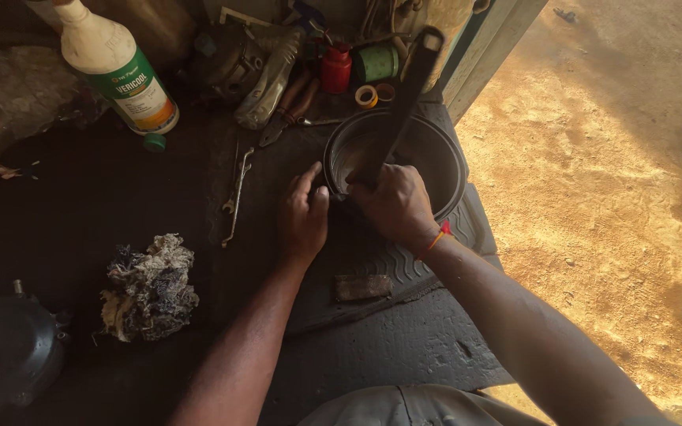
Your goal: The person cleans a brake drum by scraping the inner surface with a metal tool and wiping the interior with a cloth.
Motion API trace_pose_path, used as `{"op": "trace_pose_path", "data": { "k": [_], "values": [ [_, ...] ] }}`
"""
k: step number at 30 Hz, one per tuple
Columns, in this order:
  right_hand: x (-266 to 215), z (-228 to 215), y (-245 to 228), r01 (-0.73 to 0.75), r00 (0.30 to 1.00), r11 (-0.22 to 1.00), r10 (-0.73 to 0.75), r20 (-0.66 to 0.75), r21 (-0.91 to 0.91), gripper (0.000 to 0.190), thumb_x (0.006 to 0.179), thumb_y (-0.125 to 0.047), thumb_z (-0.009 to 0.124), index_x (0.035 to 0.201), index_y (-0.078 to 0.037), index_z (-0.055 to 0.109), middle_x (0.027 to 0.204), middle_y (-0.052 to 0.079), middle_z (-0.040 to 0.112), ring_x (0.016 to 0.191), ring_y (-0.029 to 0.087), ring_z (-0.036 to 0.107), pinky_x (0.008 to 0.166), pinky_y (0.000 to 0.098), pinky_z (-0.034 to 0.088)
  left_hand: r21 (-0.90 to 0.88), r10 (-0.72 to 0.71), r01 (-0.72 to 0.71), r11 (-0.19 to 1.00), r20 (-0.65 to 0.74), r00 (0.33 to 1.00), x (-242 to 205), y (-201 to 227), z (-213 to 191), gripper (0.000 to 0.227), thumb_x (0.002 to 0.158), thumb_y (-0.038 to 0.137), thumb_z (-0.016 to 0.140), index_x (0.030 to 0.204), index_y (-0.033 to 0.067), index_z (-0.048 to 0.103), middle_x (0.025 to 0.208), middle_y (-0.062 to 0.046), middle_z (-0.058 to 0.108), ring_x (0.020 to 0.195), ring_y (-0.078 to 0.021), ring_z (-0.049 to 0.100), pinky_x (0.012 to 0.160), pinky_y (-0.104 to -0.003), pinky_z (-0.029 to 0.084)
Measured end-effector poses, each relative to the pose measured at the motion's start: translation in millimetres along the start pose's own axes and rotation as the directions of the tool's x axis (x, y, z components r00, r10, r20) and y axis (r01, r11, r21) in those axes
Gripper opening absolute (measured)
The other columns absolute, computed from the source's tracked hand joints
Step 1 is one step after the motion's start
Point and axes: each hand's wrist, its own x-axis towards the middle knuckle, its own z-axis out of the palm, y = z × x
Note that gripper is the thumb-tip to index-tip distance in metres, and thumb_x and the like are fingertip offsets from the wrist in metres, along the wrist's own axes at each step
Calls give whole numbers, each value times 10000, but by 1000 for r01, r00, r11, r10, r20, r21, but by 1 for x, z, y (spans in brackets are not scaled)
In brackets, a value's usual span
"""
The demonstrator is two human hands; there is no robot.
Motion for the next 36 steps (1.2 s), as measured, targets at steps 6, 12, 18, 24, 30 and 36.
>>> {"op": "trace_pose_path", "data": {
  "k": [6, 12, 18, 24, 30, 36],
  "values": [
    [-21, -4, 5, -63, 996, 979, 74, -47, 192, 217, 860, -235, 757, 990, -64, 781, 837, 128, 773, 740, 229, 763, 662, 359, 587, 61, 113, -116, 991, 45, 993, -2, -2, 4, 801, 921, 600, 640, 1456, 20, 502, 1336, -165, 609, 1286, -319, 607, 1063, -437, 509],
    [-39, -30, 15, -151, 959, 782, 265, -102, 605, 208, 944, -192, 743, 1106, -64, 762, 883, 71, 757, 664, 95, 626, 575, 261, 494, 65, 88, -93, 994, 81, 993, 1, 2, 1, 754, 910, 486, 669, 1482, 35, 475, 1365, -171, 582, 1282, -321, 595, 1061, -438, 501],
    [-43, -55, 13, -275, 938, 868, 337, -84, 414, 191, 922, -184, 743, 1080, -78, 763, 820, 37, 738, 602, 84, 643, 548, 253, 509, 53, 137, -140, 989, 55, 989, 1, 2, 1, 720, 929, 449, 691, 1476, 28, 485, 1396, -180, 574, 1300, -331, 592, 1072, -439, 498],
    [-42, -25, 9, -144, 976, 875, 204, -81, 461, 182, 909, -160, 767, 1055, -54, 787, 852, 44, 768, 735, 78, 682, 642, 249, 534, 5, 49, -50, 999, 79, 996, 0, 4, 0, 742, 888, 477, 687, 1464, 52, 490, 1386, -166, 574, 1278, -303, 597, 1017, -409, 522],
    [-59, -13, 17, -111, 987, 881, 152, -54, 461, 154, 914, -111, 754, 1050, -41, 772, 891, 44, 777, 807, 93, 723, 723, 253, 571, 19, 80, -82, 996, 76, 994, 2, 0, 1, 758, 911, 541, 661, 1464, 52, 491, 1399, -165, 565, 1312, -311, 569, 1053, -445, 501],
    [-60, 2, 17, -63, 982, 890, 137, -132, 451, 132, 917, -110, 756, 1032, -46, 773, 896, 61, 776, 816, 104, 718, 720, 266, 569, 16, 136, -137, 990, 55, 989, 1, 0, 2, 700, 971, 494, 647, 1484, 46, 486, 1418, -165, 567, 1354, -318, 553, 1098, -448, 480]
  ]
}}
